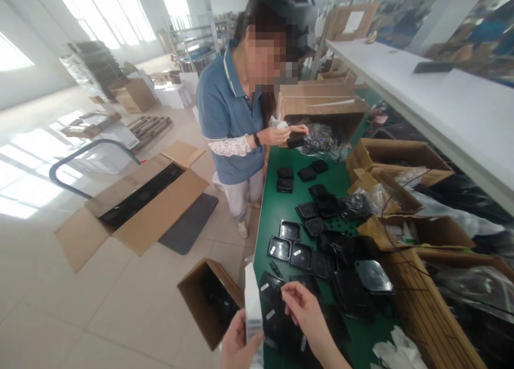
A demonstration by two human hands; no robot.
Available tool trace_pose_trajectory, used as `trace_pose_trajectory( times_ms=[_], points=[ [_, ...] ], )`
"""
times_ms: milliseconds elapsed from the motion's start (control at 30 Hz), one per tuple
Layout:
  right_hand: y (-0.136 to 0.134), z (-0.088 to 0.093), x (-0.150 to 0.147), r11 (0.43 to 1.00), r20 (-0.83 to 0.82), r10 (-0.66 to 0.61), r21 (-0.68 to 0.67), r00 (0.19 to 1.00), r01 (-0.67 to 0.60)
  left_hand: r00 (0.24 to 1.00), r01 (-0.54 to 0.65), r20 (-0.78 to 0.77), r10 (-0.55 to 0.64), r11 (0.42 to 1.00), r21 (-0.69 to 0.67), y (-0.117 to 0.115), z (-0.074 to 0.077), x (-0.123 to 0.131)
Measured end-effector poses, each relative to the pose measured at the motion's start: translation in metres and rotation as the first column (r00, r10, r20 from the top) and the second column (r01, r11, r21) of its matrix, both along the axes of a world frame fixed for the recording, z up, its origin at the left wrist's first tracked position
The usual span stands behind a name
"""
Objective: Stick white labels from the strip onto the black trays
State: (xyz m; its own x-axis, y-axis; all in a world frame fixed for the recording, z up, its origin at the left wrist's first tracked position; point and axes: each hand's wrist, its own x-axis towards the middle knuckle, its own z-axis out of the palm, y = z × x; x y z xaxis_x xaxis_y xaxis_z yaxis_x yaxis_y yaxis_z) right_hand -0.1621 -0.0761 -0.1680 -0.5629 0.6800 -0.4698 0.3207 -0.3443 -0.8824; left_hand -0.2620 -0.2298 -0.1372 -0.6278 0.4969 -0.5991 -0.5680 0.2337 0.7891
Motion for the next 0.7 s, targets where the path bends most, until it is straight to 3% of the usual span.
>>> trace_pose_trajectory(
  times_ms=[100,200,333,467,600,700],
  points=[
    [-0.035,0.026,-0.001,0.98,-0.082,0.04,-0.193,0.996,-0.055,0.999,0.022,-0.023,-0.022,0.999,0.027,0.004,0.002,-0.001],
    [-0.048,0.04,-0.007,0.971,-0.116,0.026,-0.232,0.993,-0.053,0.997,0.03,-0.066,-0.027,0.999,0.045,0.007,0.007,-0.001],
    [-0.049,0.043,-0.017,0.973,-0.083,-0.056,-0.23,0.995,0.036,0.991,0.07,-0.113,-0.065,0.996,0.046,0.009,0.01,0.0],
    [-0.051,0.039,-0.021,0.993,0.022,-0.081,-0.084,0.997,0.082,0.983,0.06,-0.178,-0.054,0.998,0.029,0.011,0.005,-0.001],
    [-0.051,0.033,-0.023,0.981,0.063,0.022,0.192,0.998,-0.034,0.985,0.035,-0.167,-0.032,0.999,0.014,0.015,-0.003,-0.003],
    [-0.044,0.028,-0.027,0.986,0.014,-0.018,0.165,1.0,0.016,0.99,0.037,-0.136,-0.032,0.999,0.031,0.018,-0.008,-0.007]
  ],
)
